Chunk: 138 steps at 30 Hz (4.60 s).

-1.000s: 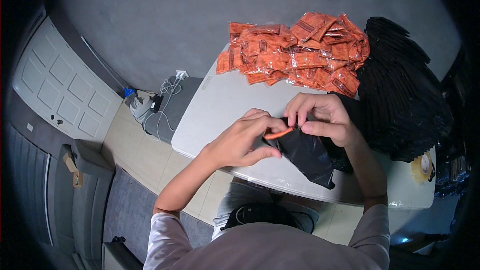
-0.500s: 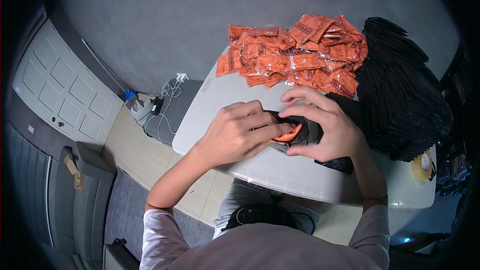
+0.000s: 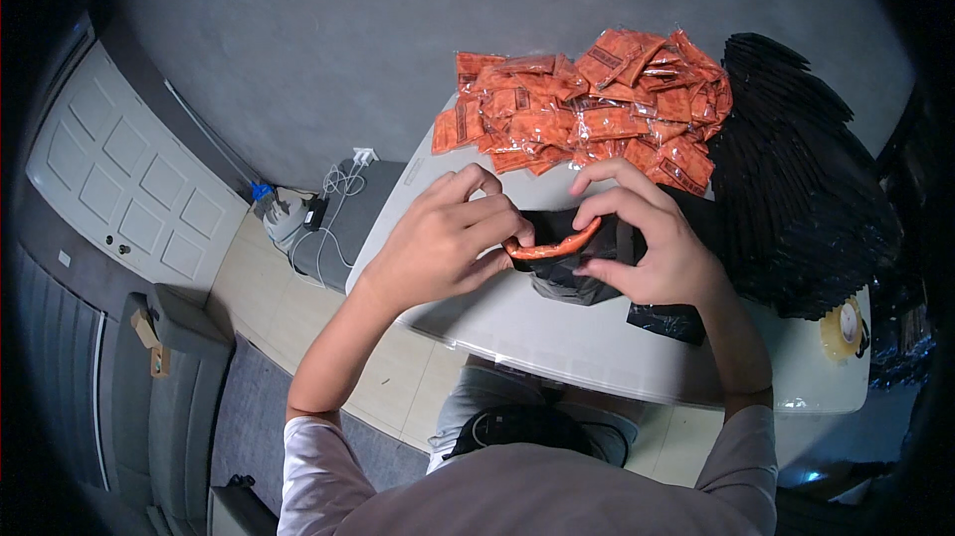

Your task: Placing orange packets into small black poly mailers and sealing them with tape.

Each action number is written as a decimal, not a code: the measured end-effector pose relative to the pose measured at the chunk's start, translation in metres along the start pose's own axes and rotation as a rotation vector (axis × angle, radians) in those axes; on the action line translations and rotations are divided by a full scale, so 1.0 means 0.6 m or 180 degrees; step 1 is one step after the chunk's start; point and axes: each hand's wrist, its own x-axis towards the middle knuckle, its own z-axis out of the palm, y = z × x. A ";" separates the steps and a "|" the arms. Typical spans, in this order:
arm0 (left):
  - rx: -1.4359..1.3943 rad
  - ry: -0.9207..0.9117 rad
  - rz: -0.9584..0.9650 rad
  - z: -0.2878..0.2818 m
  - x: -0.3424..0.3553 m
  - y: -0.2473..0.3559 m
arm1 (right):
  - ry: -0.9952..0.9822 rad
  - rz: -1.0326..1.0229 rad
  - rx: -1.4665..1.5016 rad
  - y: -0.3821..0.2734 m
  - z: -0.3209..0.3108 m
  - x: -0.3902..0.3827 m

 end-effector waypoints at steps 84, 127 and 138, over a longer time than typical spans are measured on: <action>0.0557 -0.0645 -0.1929 0.278 -0.163 -0.092 | -0.1494 0.2067 -0.2156 0.138 0.298 -0.044; -0.0804 -0.0762 -0.3030 0.236 -0.130 -0.194 | -0.1078 0.1730 -0.2022 0.179 0.366 -0.034; -0.0861 -0.0271 -0.3023 0.245 -0.135 -0.196 | -0.0795 0.1837 -0.1930 0.184 0.364 -0.029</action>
